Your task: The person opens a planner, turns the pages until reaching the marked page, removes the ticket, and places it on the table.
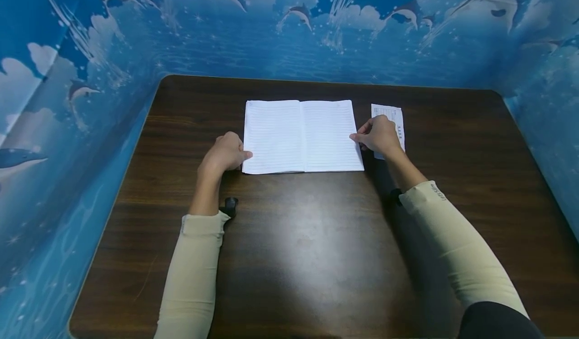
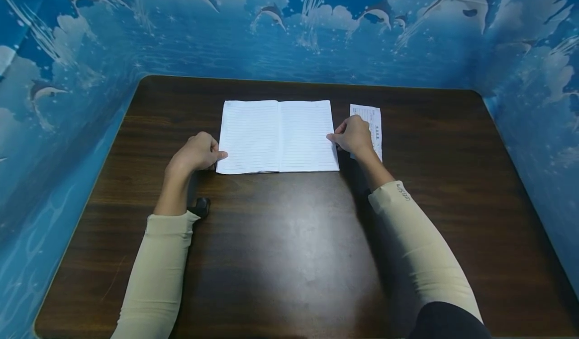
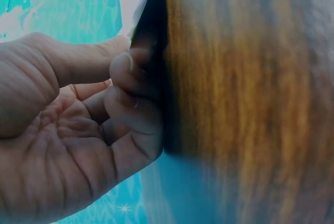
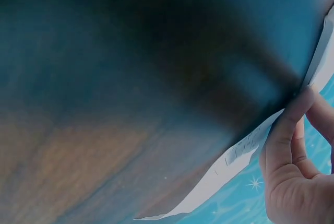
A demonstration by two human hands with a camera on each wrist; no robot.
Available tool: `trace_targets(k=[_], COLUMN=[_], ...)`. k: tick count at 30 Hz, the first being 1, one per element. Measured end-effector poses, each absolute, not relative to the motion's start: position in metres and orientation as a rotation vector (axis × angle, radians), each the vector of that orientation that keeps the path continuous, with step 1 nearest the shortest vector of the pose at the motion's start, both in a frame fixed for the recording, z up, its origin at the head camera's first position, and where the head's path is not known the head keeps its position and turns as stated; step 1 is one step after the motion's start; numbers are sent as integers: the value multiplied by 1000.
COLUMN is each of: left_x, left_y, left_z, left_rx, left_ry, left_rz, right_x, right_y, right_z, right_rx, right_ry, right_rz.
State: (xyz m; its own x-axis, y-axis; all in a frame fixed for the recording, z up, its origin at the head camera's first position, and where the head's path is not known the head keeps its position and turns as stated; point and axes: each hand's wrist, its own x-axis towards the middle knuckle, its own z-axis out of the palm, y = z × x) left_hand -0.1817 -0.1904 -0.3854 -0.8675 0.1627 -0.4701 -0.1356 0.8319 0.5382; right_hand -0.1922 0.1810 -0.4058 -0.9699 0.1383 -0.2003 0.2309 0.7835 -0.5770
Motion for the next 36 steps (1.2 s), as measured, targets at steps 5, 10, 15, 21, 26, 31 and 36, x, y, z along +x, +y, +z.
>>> trace_targets(k=[5, 10, 15, 21, 26, 31, 36], left_x=[-183, -184, -187, -185, -185, -182, -181], left_y=[-188, -187, -177, -152, -128, -90, -48], left_z=[-379, -369, -340, -292, -266, -249, -245], left_rx=[54, 118, 160, 211, 271, 340, 386], left_ry=[2502, 2508, 2508, 2558, 2614, 2639, 2613], left_rz=[724, 653, 547, 488, 477, 419, 360], right_x=[-191, -193, -190, -189, -191, -196, -203], right_y=[184, 184, 185, 182, 175, 167, 160], right_z=[-405, -407, -410, -407, -407, -406, -405], right_rx=[312, 321, 309, 293, 250, 245, 271], right_ry=[2825, 2817, 2830, 2854, 2853, 2869, 2852], right_rz=[-973, -995, -1012, -1048, -1033, -1008, -960])
